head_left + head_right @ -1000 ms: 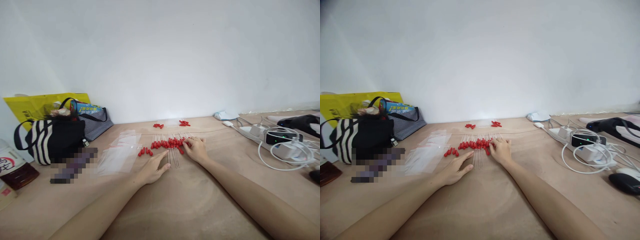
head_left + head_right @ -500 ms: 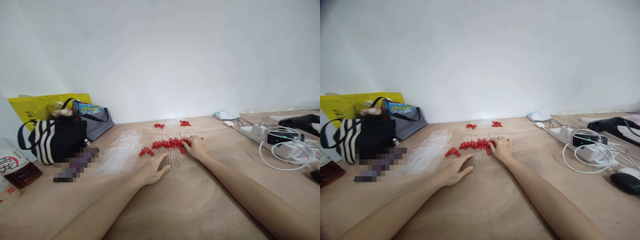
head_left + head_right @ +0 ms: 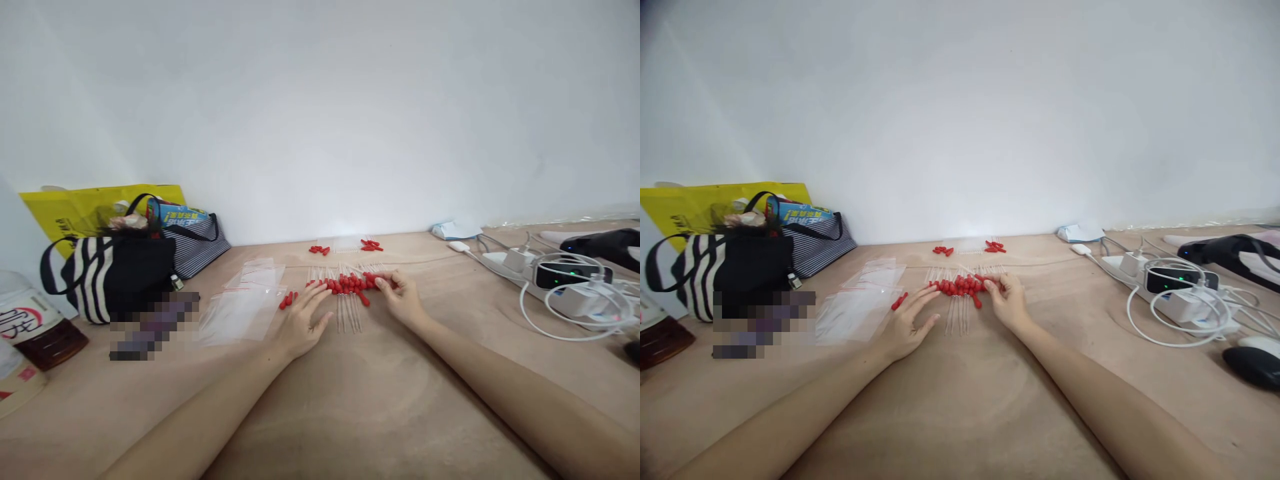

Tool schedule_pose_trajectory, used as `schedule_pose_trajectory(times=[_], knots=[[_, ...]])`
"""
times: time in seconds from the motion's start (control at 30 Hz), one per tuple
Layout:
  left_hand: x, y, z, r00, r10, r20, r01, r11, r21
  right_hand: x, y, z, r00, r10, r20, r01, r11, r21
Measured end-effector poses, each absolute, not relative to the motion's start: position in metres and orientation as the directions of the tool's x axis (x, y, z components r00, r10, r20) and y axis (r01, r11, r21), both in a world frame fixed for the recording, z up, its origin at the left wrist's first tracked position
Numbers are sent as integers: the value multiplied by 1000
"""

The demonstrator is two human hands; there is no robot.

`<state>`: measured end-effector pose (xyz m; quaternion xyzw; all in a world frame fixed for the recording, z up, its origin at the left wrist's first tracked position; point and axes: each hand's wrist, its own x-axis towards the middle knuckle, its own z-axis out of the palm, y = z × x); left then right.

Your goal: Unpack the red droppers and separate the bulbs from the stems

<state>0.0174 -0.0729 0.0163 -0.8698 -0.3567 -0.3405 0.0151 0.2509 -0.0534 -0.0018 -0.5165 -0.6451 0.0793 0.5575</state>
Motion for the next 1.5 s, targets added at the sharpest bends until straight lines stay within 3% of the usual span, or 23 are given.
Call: schedule_pose_trajectory(times=[0.2,0.4,0.67,0.8,1.07,1.5], knots=[[17,-70,17,580,558,593,687,-726,11,237,-72,-4,-126,783,609,457,590,-665],[22,-72,14,610,532,587,663,-748,-11,228,-79,-3,-259,784,564,495,609,-620],[24,-71,10,669,496,554,645,-757,-101,223,-93,6,-400,654,642,706,667,-239],[25,-74,12,679,501,537,650,-750,-123,219,-91,2,-415,613,672,752,648,-126],[27,-78,16,678,511,528,681,-706,-191,221,-91,2,-442,610,657,754,650,-96],[25,-77,15,673,489,555,652,-746,-132,222,-94,4,-478,573,665,726,685,-68]])
